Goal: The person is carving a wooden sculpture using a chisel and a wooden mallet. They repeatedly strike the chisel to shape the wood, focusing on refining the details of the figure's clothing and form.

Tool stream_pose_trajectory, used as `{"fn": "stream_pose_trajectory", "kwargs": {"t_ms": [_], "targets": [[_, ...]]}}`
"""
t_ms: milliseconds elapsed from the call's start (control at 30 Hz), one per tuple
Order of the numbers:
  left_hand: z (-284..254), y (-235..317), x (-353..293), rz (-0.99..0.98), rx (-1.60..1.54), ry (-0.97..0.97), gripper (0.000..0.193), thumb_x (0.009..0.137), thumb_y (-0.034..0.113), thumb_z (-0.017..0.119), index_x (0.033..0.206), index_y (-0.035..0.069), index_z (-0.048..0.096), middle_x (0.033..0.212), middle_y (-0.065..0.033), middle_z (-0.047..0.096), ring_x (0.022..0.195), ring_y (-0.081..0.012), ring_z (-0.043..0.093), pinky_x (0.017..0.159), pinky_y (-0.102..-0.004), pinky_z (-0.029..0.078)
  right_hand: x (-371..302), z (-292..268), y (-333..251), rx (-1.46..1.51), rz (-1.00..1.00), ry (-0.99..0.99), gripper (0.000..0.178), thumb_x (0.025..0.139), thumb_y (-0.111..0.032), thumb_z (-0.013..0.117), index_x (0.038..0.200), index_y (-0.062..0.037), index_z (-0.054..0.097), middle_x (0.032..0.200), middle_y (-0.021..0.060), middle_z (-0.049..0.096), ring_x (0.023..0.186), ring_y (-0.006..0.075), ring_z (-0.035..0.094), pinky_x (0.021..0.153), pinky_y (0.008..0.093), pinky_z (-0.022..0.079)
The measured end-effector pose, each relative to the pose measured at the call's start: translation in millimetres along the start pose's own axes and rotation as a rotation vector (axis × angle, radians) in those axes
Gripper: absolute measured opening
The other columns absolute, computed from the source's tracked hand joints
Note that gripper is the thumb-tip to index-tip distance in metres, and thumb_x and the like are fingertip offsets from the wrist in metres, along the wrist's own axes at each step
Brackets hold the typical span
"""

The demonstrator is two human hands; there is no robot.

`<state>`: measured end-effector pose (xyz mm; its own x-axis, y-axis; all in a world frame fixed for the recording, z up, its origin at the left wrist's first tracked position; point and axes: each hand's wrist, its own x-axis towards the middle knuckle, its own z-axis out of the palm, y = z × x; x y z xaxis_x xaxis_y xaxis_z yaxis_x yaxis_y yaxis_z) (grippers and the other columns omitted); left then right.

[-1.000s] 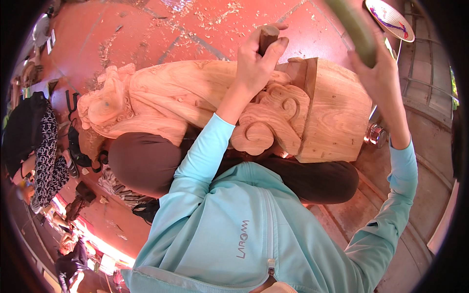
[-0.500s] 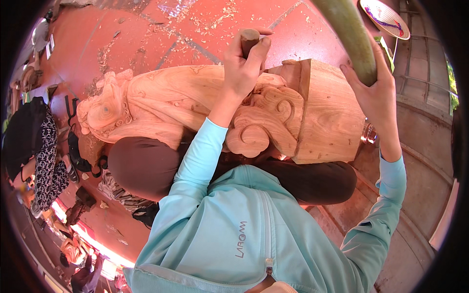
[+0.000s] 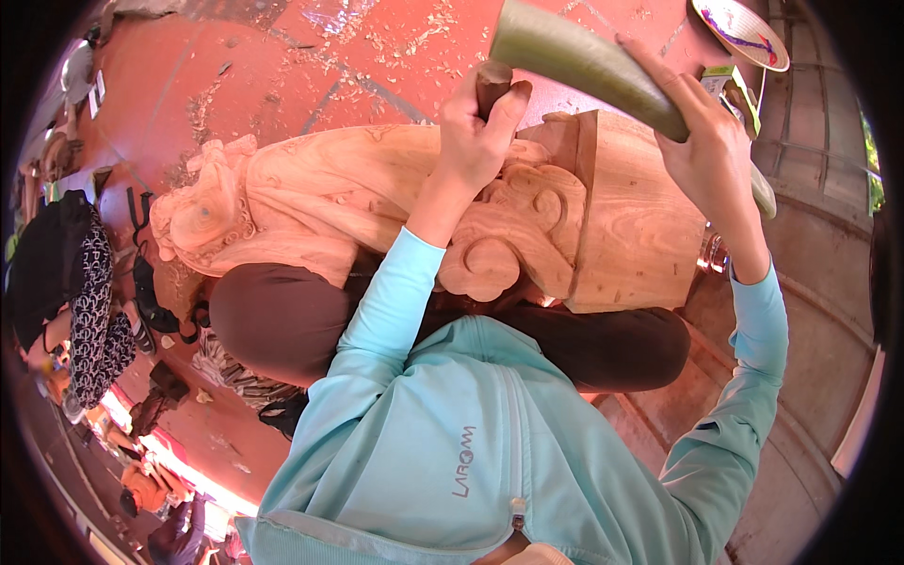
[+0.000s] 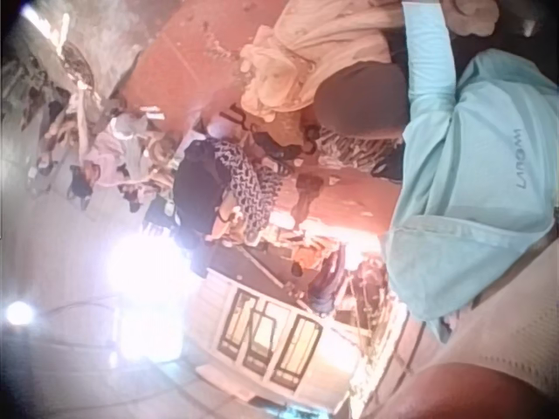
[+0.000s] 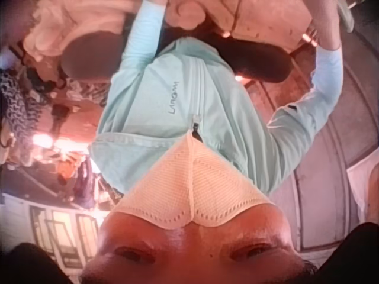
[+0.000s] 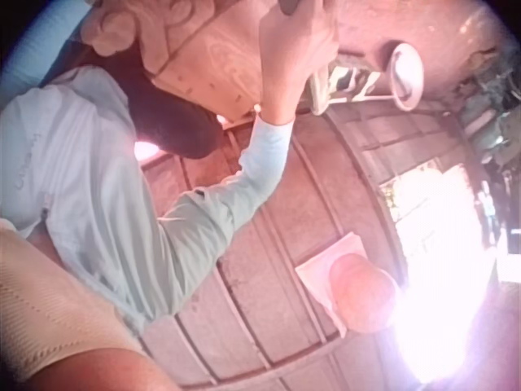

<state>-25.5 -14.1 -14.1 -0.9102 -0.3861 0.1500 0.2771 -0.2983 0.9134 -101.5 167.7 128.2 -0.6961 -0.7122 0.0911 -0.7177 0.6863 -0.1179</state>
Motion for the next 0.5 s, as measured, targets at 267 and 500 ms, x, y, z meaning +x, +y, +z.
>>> {"fn": "stream_pose_trajectory", "kwargs": {"t_ms": [267, 500], "targets": [[-6, 8, -7, -0.055, -0.122, 0.090, 0.021, 0.090, 0.013, 0.057, 0.106, -0.001, 0.058, 0.064, 0.0035, 0.051, 0.051, -0.0021, 0.040, 0.046, -0.0191, 0.032, 5, -6, -18, -0.089, -0.076, -0.010, 0.071, 0.069, 0.006, 0.061, 0.132, -0.0243, 0.050, 0.104, 0.0134, 0.065, 0.079, 0.0341, 0.064, 0.062, 0.0379, 0.051], [-8, 45, 10, 0.111, -0.310, 0.180, 0.022, 0.092, 0.017, 0.048, 0.103, 0.000, 0.057, 0.051, 0.0003, 0.040, 0.037, -0.0062, 0.031, 0.035, -0.0231, 0.024, -2, -2, -18, 0.348, 0.124, 0.139, 0.062, 0.078, 0.003, 0.065, 0.135, -0.0145, 0.048, 0.116, 0.0125, 0.064, 0.103, 0.0219, 0.064, 0.085, 0.0321, 0.050]]}}
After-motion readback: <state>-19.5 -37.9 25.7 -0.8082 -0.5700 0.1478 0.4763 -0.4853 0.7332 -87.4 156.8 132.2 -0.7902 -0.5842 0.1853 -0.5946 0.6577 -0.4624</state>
